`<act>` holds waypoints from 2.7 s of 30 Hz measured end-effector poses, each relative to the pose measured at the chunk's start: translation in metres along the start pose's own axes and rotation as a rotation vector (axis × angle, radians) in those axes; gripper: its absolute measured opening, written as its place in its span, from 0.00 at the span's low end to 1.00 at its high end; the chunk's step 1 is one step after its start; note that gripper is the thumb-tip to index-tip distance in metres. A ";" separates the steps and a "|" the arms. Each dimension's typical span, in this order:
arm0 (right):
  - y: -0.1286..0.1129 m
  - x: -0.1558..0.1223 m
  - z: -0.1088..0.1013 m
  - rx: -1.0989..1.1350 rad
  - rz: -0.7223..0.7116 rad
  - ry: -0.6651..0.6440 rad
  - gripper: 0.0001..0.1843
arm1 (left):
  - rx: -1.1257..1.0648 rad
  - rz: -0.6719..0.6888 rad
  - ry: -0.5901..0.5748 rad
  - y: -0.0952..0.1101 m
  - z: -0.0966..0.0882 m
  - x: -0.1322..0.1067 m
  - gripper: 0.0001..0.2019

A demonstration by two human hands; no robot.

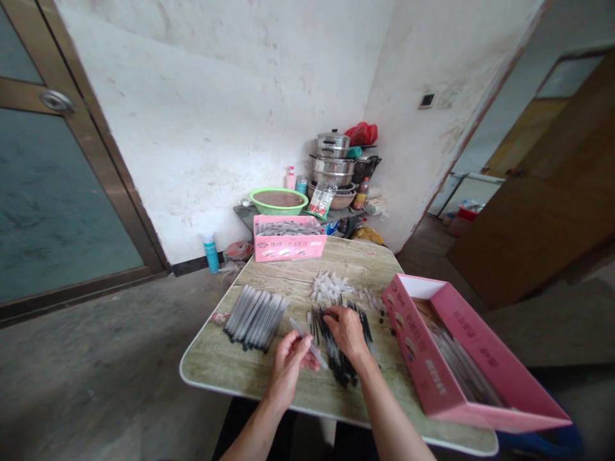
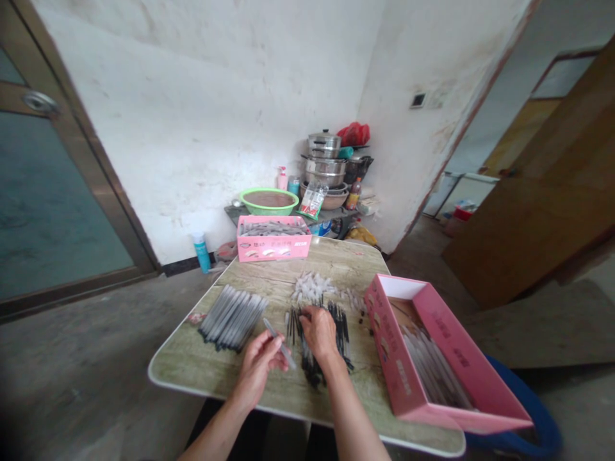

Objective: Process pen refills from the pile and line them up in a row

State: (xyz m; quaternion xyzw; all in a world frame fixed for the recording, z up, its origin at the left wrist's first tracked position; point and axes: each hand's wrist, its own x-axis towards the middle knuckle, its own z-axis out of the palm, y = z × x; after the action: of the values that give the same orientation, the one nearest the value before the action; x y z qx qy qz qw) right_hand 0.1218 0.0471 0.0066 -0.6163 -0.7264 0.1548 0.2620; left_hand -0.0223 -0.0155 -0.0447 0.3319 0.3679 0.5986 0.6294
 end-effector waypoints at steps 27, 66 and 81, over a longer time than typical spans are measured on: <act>0.035 -0.127 -0.003 0.059 0.260 0.106 0.03 | 0.038 0.025 -0.034 -0.003 -0.002 0.002 0.14; -0.005 -0.106 0.035 1.164 0.392 0.202 0.14 | 0.022 -0.015 0.038 0.000 -0.002 0.001 0.16; -0.007 -0.105 0.038 1.075 0.409 0.156 0.20 | 0.009 -0.031 0.029 0.004 0.000 0.000 0.17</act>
State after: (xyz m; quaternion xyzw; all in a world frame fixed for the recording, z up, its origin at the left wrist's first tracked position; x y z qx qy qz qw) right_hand 0.1052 -0.0531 -0.0409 -0.5341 -0.3907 0.5035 0.5555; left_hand -0.0243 -0.0152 -0.0418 0.3204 0.3846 0.5920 0.6316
